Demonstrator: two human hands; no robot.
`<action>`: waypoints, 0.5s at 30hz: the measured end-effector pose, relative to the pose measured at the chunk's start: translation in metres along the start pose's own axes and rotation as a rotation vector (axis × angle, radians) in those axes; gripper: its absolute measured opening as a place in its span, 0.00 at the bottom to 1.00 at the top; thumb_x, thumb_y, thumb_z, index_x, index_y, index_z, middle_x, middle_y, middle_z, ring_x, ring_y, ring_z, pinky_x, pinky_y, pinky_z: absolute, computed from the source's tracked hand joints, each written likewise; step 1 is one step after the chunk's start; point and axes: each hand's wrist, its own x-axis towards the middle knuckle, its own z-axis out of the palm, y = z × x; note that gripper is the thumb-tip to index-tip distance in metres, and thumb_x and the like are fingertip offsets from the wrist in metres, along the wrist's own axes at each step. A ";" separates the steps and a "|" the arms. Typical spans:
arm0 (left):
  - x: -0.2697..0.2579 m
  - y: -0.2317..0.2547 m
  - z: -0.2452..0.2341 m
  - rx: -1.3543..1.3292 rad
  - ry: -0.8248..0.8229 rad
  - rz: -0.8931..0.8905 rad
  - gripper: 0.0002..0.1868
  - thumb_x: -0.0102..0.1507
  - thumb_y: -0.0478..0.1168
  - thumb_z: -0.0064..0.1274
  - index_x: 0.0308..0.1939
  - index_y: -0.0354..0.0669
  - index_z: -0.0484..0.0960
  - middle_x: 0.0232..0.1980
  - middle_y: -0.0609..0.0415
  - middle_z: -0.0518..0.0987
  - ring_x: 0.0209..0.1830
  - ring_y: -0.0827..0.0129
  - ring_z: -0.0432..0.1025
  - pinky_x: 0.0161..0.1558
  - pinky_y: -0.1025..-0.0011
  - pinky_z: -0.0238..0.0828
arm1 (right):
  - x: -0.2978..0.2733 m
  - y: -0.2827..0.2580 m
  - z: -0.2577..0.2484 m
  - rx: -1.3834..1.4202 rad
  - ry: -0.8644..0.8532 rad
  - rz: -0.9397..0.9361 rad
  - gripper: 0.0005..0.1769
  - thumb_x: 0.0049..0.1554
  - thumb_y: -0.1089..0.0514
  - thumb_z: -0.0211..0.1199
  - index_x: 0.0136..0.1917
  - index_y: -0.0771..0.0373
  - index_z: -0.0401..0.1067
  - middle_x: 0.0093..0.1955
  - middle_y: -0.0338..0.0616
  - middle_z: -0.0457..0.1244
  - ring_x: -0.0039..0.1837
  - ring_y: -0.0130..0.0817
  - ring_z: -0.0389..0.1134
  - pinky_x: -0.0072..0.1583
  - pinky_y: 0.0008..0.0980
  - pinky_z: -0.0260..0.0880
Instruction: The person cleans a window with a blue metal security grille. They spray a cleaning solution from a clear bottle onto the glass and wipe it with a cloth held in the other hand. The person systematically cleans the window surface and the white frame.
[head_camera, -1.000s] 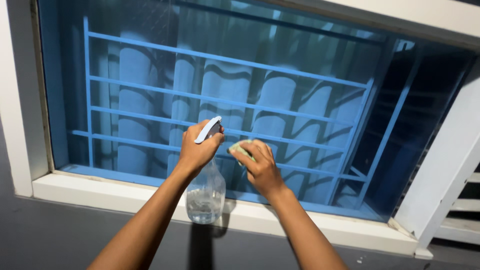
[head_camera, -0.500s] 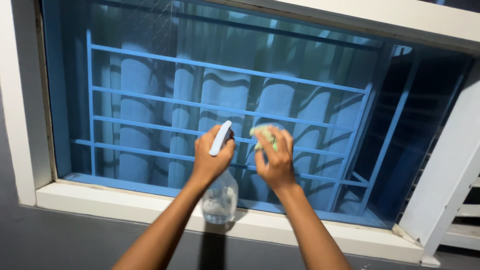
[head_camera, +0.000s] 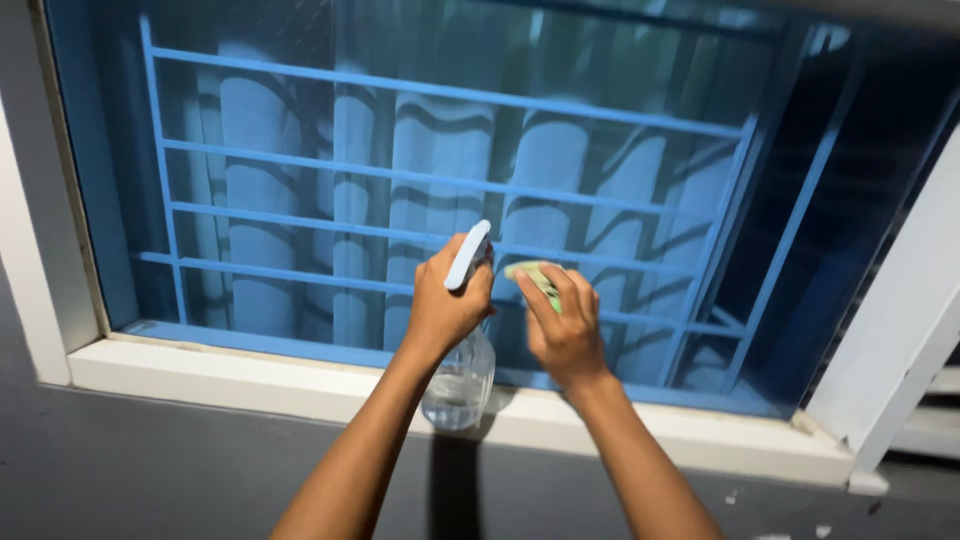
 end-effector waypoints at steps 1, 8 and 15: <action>0.000 0.000 0.002 -0.015 -0.003 -0.025 0.09 0.61 0.35 0.49 0.44 0.37 0.80 0.26 0.52 0.79 0.19 0.70 0.77 0.23 0.70 0.79 | -0.008 0.008 -0.006 -0.037 -0.009 0.003 0.23 0.53 0.68 0.64 0.62 0.59 0.77 0.64 0.54 0.62 0.65 0.55 0.62 0.66 0.49 0.63; -0.003 -0.001 0.024 -0.047 -0.001 -0.013 0.08 0.61 0.35 0.50 0.42 0.35 0.79 0.25 0.53 0.78 0.19 0.71 0.76 0.23 0.70 0.76 | 0.009 0.016 0.016 -0.032 0.191 0.254 0.19 0.60 0.69 0.65 0.64 0.60 0.75 0.67 0.53 0.60 0.68 0.55 0.60 0.70 0.49 0.60; -0.004 -0.007 0.030 -0.017 0.007 -0.006 0.08 0.60 0.35 0.49 0.39 0.33 0.78 0.23 0.49 0.79 0.18 0.66 0.77 0.25 0.69 0.75 | -0.037 0.019 -0.013 -0.074 0.025 0.095 0.24 0.53 0.70 0.64 0.63 0.57 0.76 0.63 0.52 0.61 0.65 0.52 0.60 0.67 0.49 0.60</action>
